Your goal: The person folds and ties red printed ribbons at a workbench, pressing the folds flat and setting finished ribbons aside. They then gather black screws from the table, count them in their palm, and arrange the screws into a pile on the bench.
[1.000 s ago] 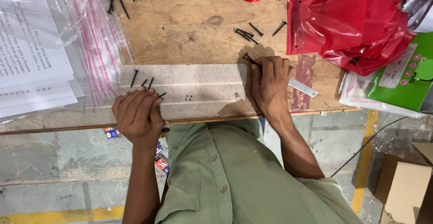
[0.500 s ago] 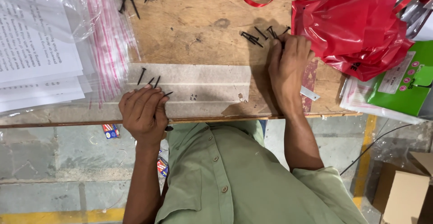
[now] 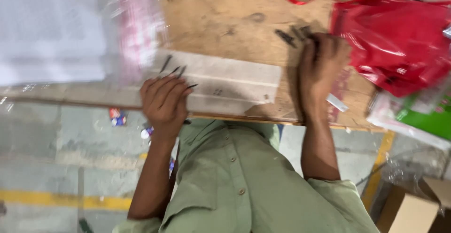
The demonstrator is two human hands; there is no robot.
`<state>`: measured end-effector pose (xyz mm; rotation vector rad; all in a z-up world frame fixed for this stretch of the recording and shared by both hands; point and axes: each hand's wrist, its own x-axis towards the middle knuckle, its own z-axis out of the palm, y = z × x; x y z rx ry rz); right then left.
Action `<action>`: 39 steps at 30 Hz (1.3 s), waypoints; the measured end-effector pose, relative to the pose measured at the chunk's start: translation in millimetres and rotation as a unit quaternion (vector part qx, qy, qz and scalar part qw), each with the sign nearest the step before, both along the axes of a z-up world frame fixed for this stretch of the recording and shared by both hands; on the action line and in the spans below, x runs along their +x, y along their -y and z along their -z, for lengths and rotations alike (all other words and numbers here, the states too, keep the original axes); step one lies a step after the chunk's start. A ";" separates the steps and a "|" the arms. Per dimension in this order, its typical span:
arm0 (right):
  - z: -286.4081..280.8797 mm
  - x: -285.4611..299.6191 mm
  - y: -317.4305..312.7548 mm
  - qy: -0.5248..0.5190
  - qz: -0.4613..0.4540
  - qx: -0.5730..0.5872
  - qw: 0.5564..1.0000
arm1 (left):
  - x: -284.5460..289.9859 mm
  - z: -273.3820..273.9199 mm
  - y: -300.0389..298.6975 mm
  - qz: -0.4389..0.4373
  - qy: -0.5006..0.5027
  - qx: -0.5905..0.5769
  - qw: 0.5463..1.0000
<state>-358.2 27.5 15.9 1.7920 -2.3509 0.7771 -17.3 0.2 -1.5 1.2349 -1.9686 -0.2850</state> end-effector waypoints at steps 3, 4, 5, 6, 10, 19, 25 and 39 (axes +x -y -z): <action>6.1 0.9 -4.4 0.020 -0.035 -0.023 0.999 | 3.7 0.4 0.3 -0.004 -0.009 -0.002 1.000; 6.4 1.1 -6.1 0.048 -0.032 -0.032 0.998 | 4.0 1.1 1.5 0.006 -0.027 -0.008 1.000; 5.7 2.3 -7.6 0.058 -0.046 -0.031 0.997 | 4.9 0.8 -1.3 -0.009 -0.018 -0.009 1.000; 5.1 2.9 -8.8 0.034 -0.046 -0.049 0.997 | 5.6 0.6 -3.8 -0.004 -0.038 -0.015 0.999; 10.8 -3.5 -12.4 0.038 -0.038 -0.070 0.996 | 9.0 3.9 -10.5 -0.018 -0.068 -0.013 0.997; 6.8 26.0 -8.1 -0.053 -0.142 -0.099 0.984 | 3.2 -2.2 -15.7 -0.074 -0.065 0.017 0.995; 7.5 63.4 -12.3 0.001 -0.184 -0.088 0.979 | 3.8 -2.8 -13.6 -0.097 -0.066 0.027 0.993; -23.2 134.6 11.7 0.112 -0.343 0.018 0.933 | 3.2 -2.3 -10.8 -0.055 -0.047 0.008 0.997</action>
